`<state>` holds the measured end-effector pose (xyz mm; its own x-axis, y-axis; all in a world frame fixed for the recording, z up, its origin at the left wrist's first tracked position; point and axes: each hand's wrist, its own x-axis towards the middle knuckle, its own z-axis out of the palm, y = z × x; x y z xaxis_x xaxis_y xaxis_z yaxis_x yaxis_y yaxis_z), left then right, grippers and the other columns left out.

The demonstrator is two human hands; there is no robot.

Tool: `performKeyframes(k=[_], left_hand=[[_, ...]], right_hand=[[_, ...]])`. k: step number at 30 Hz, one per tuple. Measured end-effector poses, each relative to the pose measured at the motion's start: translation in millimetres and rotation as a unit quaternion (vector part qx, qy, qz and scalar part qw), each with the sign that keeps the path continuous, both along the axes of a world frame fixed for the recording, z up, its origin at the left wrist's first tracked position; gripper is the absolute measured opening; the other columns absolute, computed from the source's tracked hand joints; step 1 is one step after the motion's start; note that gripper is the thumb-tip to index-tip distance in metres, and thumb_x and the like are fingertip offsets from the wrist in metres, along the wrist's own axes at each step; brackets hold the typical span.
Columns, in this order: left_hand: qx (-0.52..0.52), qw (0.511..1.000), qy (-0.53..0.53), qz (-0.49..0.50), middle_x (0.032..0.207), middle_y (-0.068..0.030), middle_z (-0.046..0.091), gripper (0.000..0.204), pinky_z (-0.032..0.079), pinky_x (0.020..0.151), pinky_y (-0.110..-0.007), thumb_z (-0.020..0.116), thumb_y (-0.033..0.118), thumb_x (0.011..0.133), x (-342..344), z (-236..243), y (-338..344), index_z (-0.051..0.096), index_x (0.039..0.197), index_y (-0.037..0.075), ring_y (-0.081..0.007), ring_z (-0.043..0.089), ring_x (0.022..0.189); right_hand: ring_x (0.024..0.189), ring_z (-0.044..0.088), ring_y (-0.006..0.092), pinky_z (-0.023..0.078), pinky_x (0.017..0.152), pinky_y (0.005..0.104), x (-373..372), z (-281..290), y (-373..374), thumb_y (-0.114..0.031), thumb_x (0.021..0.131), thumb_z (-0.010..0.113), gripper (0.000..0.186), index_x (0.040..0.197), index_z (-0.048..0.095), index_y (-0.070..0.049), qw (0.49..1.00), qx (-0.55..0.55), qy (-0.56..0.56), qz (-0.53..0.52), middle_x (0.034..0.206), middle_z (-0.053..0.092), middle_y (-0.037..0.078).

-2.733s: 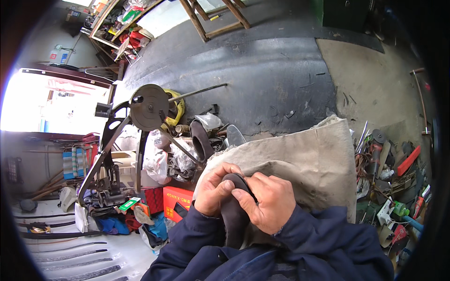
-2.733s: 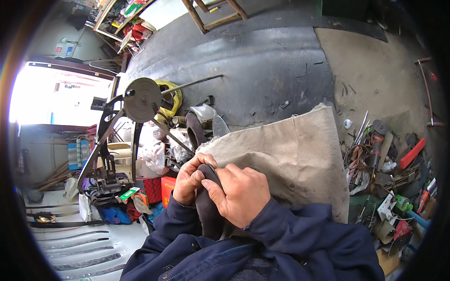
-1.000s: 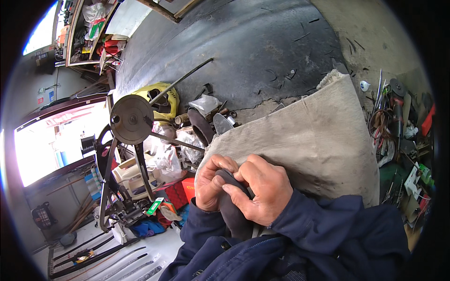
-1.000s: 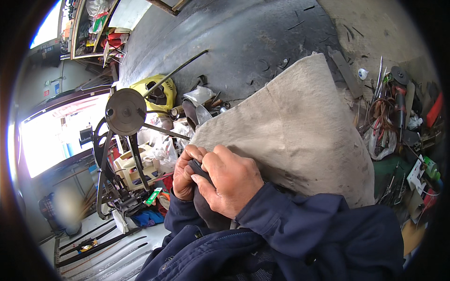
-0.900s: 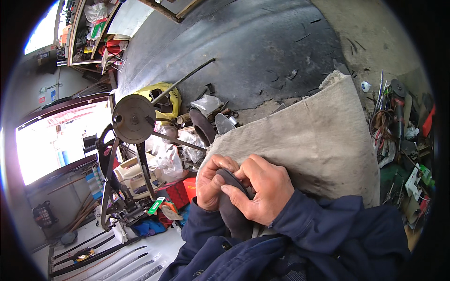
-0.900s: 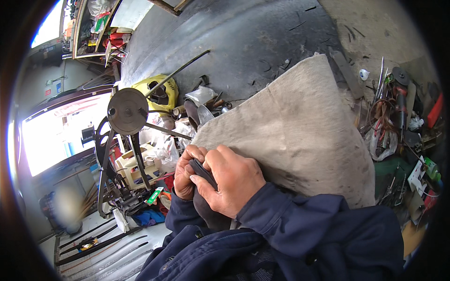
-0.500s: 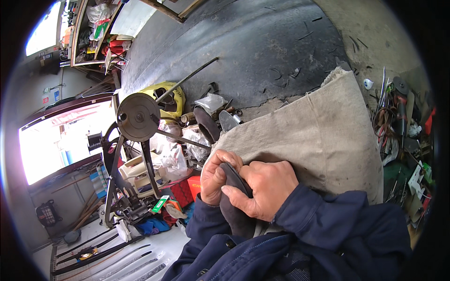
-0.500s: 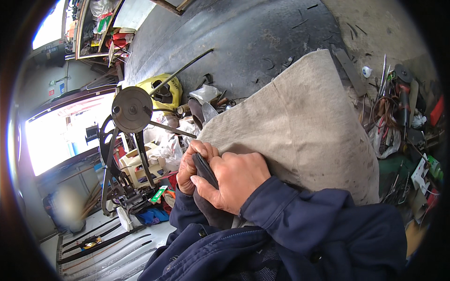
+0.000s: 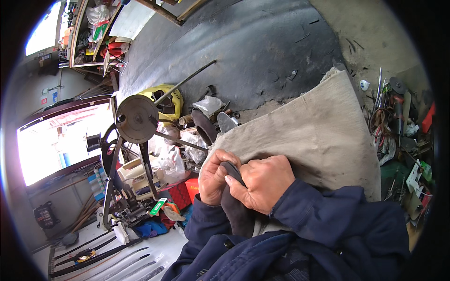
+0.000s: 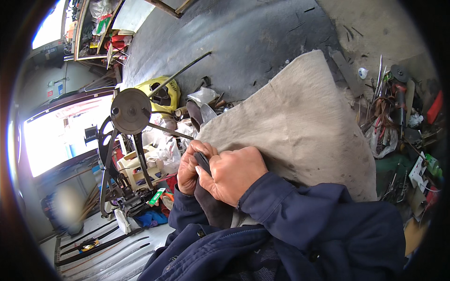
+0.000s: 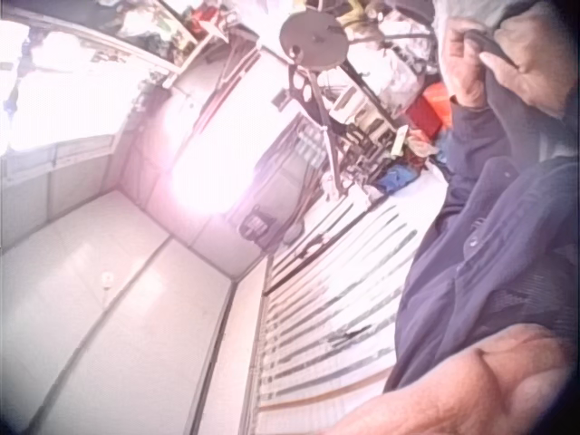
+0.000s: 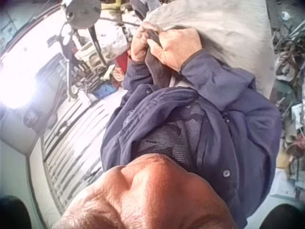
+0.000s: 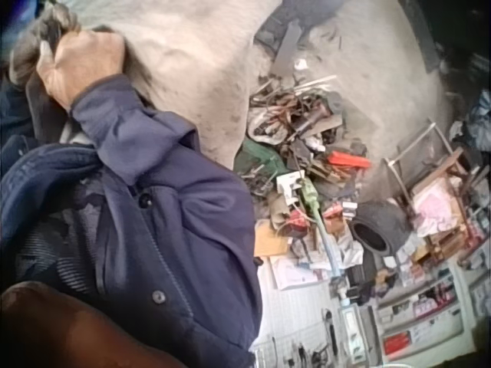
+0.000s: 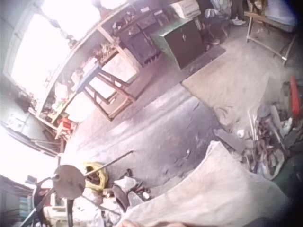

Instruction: The person applies glue to a black slipper sole and presses the edges together to bond them. They repeat the process on different sections of the sole, holding the parts until the adhesive sets.

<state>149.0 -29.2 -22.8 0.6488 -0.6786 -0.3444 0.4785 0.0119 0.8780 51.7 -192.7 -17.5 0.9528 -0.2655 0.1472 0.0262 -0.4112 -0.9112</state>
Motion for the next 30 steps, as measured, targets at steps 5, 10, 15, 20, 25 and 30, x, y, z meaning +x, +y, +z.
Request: performKeyframes(k=[5,10,15,20,25,30], left_hand=[[-0.019,1.0,-0.005,-0.002,0.102,-0.0109,0.063,0.034,0.047,0.088,-0.03,0.073,0.028,0.097,2,-3,4,0.058,0.109,0.0,-0.0168,0.059,0.095],[-0.03,0.999,0.01,0.019,0.102,-0.0077,0.064,0.028,0.049,0.087,-0.028,0.073,0.021,0.095,-6,5,0,0.059,0.108,0.002,-0.0148,0.062,0.093],[0.084,0.991,-0.097,0.027,0.099,-0.0066,0.068,0.028,0.05,0.086,-0.027,0.077,0.019,0.092,-18,63,-9,0.062,0.107,0.001,-0.0132,0.064,0.092],[0.277,0.911,-0.307,-0.011,0.095,-0.0085,0.073,0.026,0.054,0.083,-0.029,0.08,0.01,0.088,-41,135,-13,0.064,0.106,-0.001,-0.0133,0.069,0.09],[0.268,0.917,-0.293,0.044,0.095,-0.0101,0.074,0.027,0.055,0.081,-0.03,0.08,0.01,0.088,-65,151,-22,0.063,0.107,0.0,-0.0146,0.07,0.089],[0.261,0.92,-0.285,0.07,0.093,-0.0114,0.073,0.027,0.054,0.079,-0.03,0.079,0.01,0.089,-79,152,-25,0.063,0.107,0.0,-0.0166,0.07,0.086]], right_hand=[[0.063,0.068,0.0326,0.052,0.056,0.0445,0,4,-4,-0.041,0.094,0.068,0.038,0.079,0.069,-0.005,1.0,0.013,0.02,0.003,0.069,0.067,0.012],[0.068,0.068,0.0348,0.052,0.06,0.0449,-3,9,-9,-0.039,0.091,0.075,0.036,0.089,0.063,-0.005,0.993,0.113,0.024,-0.005,0.081,0.065,0.013],[0.066,0.065,0.0268,0.051,0.061,0.0381,-10,18,-6,-0.024,0.086,0.083,0.026,0.093,0.065,-0.006,0.96,0.279,-0.014,0.023,0.082,0.063,0.01],[0.084,0.059,0.013,0.047,0.075,0.028,-13,21,-12,-0.011,0.086,0.084,0.024,0.103,0.068,-0.003,0.893,0.414,-0.092,0.149,0.097,0.063,0.005],[0.088,0.058,0.012,0.047,0.08,0.0279,-22,25,-11,-0.012,0.087,0.084,0.026,0.106,0.069,-0.003,0.843,0.498,-0.081,0.185,0.098,0.064,0.003],[0.086,0.059,0.0117,0.047,0.078,0.027,-27,30,-16,-0.012,0.088,0.083,0.025,0.107,0.07,-0.002,0.845,0.489,-0.101,0.19,0.097,0.064,0.003]])
